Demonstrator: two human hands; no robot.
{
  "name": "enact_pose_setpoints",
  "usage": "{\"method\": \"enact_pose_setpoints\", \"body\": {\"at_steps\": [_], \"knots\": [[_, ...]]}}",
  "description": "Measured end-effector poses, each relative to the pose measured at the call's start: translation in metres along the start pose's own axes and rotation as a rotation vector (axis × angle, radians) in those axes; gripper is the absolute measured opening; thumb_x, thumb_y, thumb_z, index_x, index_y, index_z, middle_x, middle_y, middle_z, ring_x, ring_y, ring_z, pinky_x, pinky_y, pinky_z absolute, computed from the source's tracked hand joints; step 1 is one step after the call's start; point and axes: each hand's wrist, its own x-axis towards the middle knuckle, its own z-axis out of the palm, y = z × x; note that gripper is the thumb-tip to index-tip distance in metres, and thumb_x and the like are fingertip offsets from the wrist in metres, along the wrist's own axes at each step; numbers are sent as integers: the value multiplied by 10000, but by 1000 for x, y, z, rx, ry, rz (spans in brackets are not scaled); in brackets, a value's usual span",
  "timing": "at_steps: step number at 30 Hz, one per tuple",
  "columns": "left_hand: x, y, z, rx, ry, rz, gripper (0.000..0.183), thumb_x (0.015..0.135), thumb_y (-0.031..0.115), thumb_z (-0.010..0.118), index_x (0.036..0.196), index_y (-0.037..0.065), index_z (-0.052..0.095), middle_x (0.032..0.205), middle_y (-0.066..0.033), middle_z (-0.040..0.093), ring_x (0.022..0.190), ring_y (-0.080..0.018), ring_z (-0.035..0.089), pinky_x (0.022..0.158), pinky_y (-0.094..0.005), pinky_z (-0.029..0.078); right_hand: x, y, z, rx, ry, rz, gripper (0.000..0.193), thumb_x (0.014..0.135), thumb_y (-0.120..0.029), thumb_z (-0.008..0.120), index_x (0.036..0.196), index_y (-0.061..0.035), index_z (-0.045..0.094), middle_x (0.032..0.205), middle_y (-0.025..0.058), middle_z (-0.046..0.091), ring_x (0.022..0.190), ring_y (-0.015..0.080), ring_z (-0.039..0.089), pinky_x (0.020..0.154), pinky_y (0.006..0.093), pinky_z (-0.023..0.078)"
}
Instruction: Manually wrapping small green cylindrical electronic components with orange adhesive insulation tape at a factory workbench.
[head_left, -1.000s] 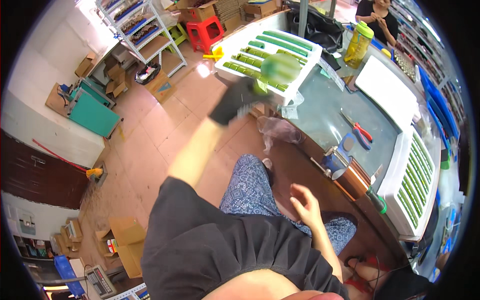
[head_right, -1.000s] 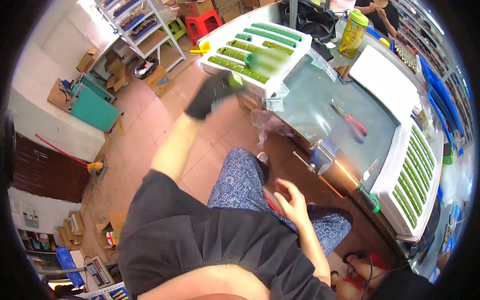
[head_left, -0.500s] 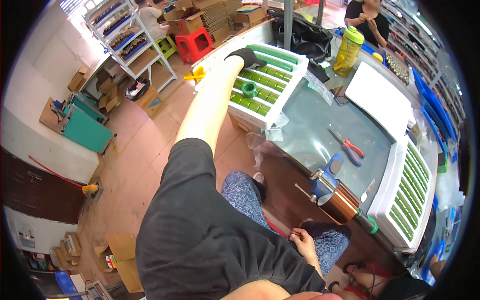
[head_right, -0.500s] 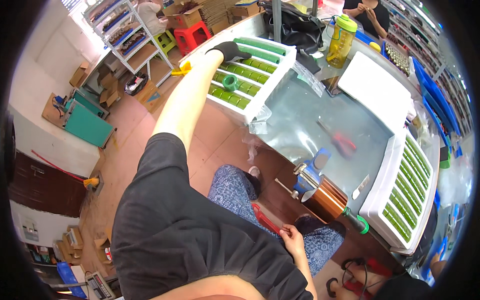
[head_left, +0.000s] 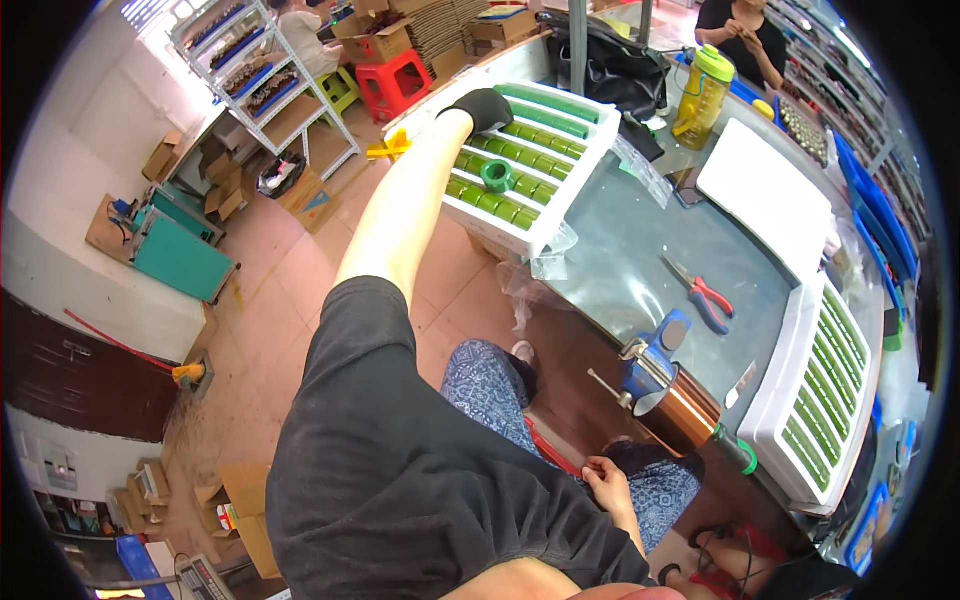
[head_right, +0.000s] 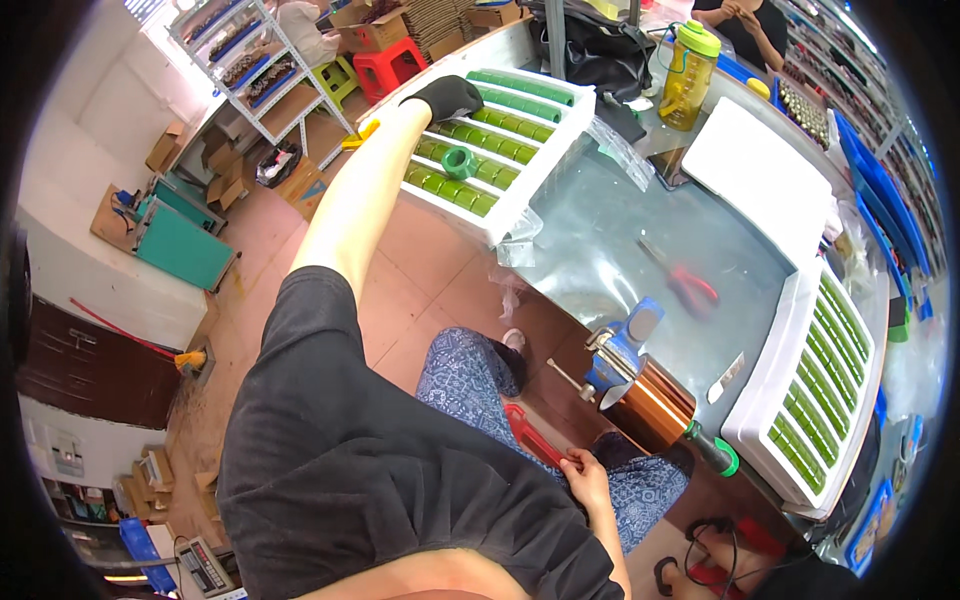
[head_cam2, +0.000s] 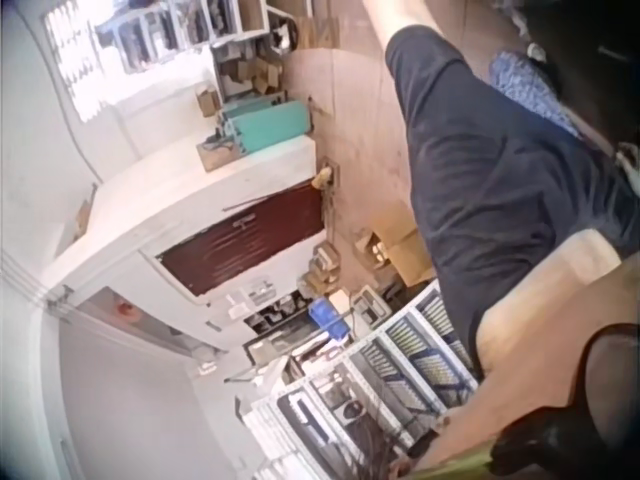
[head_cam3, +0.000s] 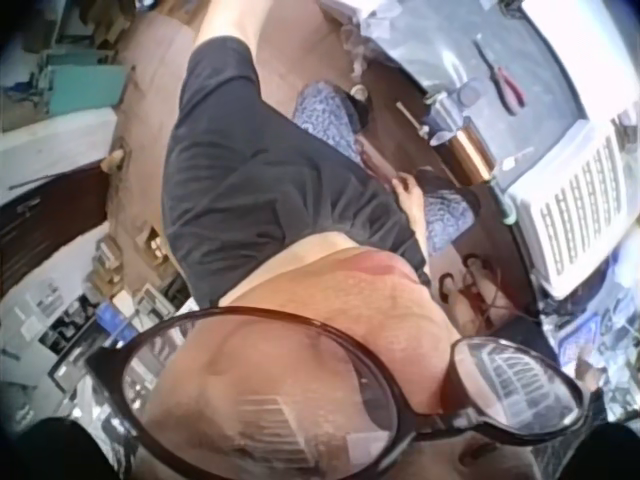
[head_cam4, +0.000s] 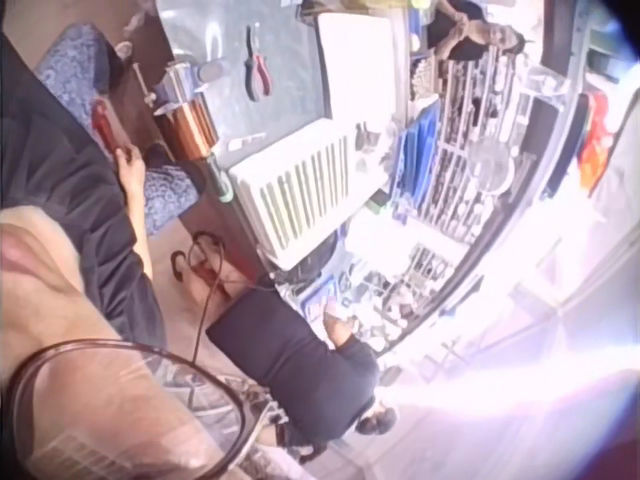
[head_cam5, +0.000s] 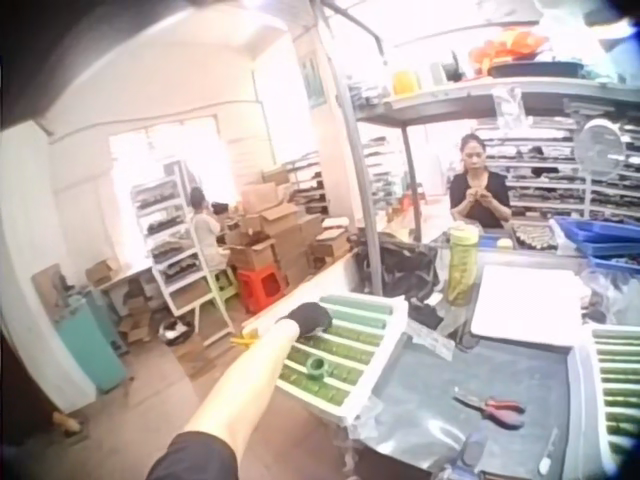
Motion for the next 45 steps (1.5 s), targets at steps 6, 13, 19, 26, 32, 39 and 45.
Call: {"method": "enact_pose_setpoints", "body": {"at_steps": [6,13,19,26,32,39,45], "knots": [[6,-5,6,228,81,-320,294,690,203,670,943,53,670,951,-204,642,940,-322,621,816,-412,489,-1,5,0,-21,16,-43,292,828,-144,640,1054,35,592,902,128,660,833,178,641,769,280,496],[-5,-34,4,275,307,-258,336,687,308,661,915,61,676,928,-175,652,858,-308,639,792,-402,494,-6,7,-3,48,14,-30,314,834,-136,634,1089,37,573,933,135,656,861,175,634,786,275,496],[-140,32,-27,-825,445,102,206,762,109,614,896,-46,615,744,-89,627,672,-132,580,626,-256,468,-12,-23,-4,-28,-33,-167,267,850,-162,633,1063,-4,600,949,81,638,876,130,582,801,270,469],[-303,259,138,-1031,-204,309,213,697,70,658,901,19,623,811,-97,606,735,-201,609,656,-307,472,-15,-91,-1,970,-526,-201,570,920,-241,541,1402,-86,278,1359,127,399,1149,235,501,929,353,444],[-298,306,208,-1061,-273,145,505,708,283,762,1085,13,562,1012,-123,605,958,-213,595,843,-330,467,-36,-32,-18,944,-93,-54,315,922,-175,530,1197,-22,511,1110,79,564,1019,184,562,868,351,503],[-233,301,227,-1060,-209,106,713,701,405,757,1187,-28,468,1098,-190,557,977,-287,570,863,-359,440,-64,11,-37,1191,116,20,310,954,-256,451,1143,-24,531,984,103,597,839,196,615,735,300,533],[-215,308,299,-1295,-149,114,674,715,465,718,1154,-2,510,972,-219,573,865,-313,577,754,-374,450,-49,-3,-53,1161,185,-16,299,926,-285,403,1060,-58,545,929,95,593,717,176,581,643,290,520]]}}
